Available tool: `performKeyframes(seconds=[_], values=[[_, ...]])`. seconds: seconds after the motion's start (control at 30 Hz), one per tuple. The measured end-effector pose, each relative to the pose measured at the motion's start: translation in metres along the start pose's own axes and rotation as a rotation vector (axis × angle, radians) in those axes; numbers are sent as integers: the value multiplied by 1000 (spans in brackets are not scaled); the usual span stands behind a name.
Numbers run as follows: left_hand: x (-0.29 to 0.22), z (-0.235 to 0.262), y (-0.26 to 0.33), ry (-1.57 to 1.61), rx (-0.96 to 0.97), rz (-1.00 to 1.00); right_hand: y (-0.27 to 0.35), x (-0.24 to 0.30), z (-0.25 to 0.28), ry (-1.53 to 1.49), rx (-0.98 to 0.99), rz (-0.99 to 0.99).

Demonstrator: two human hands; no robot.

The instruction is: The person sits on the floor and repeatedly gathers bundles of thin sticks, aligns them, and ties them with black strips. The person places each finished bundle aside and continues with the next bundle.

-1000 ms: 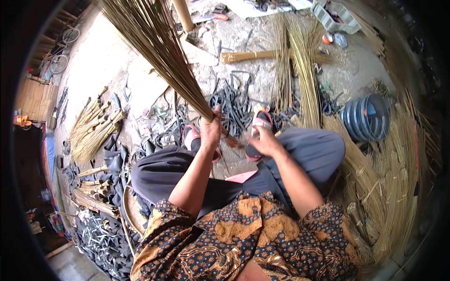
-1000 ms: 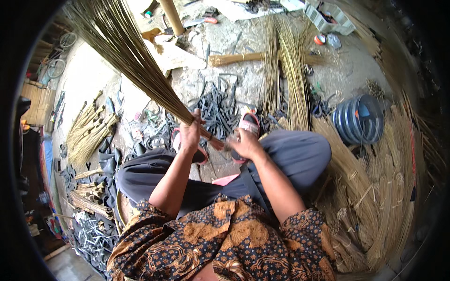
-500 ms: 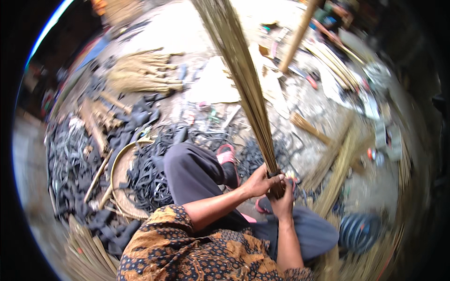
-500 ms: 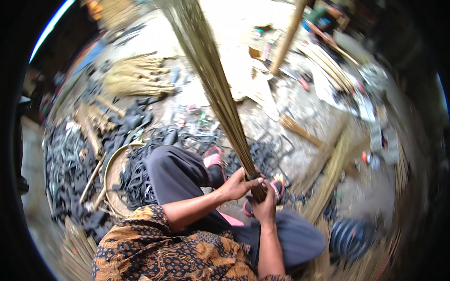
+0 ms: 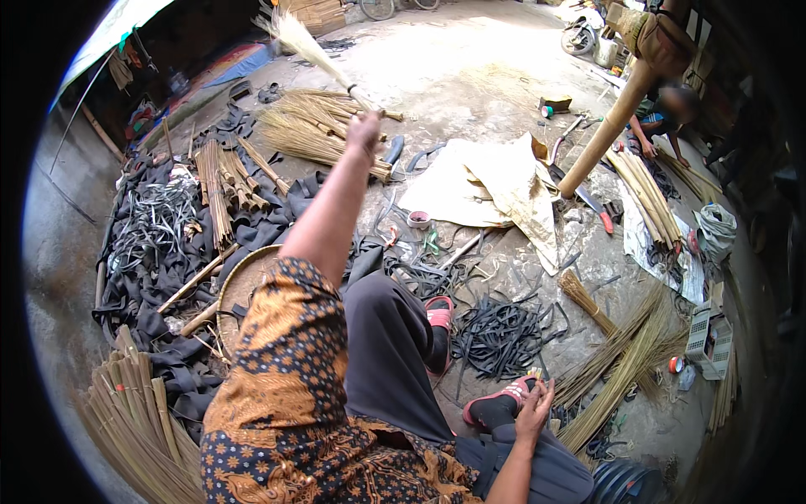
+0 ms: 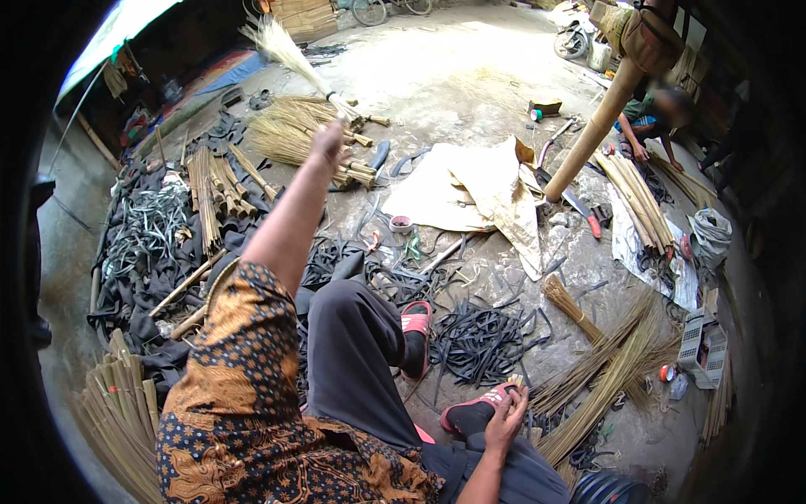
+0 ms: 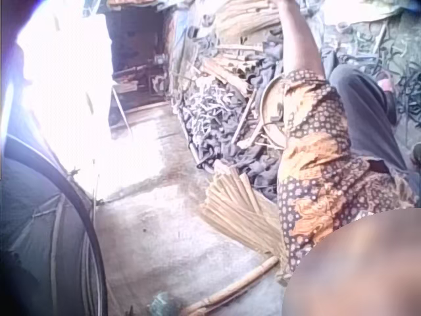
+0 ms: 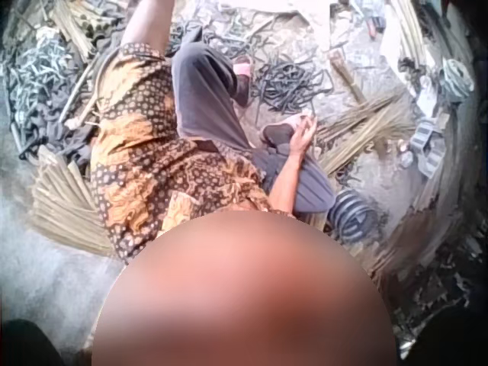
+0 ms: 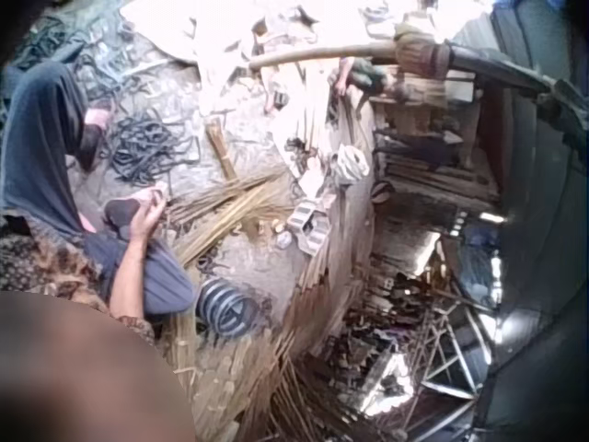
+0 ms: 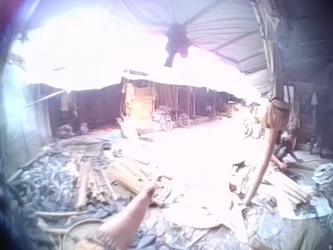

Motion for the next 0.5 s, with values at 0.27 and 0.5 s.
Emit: performKeyframes(seconds=[0.27,0.5], values=[[233,-28,99,-894,882,493,-17,74,133,433,28,-39],[218,-14,80,-614,857,501,3,32,310,50,-512,-249]])
Point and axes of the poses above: each hand's wrist, its own y-axis away from the middle knuckle, its own z-axis out of the back of the hand, x = y × z, the point moved 5 cm from there along -y, towards the middle knuckle, and after that the axes turned 1 degree about z, right-handed, at the moved point
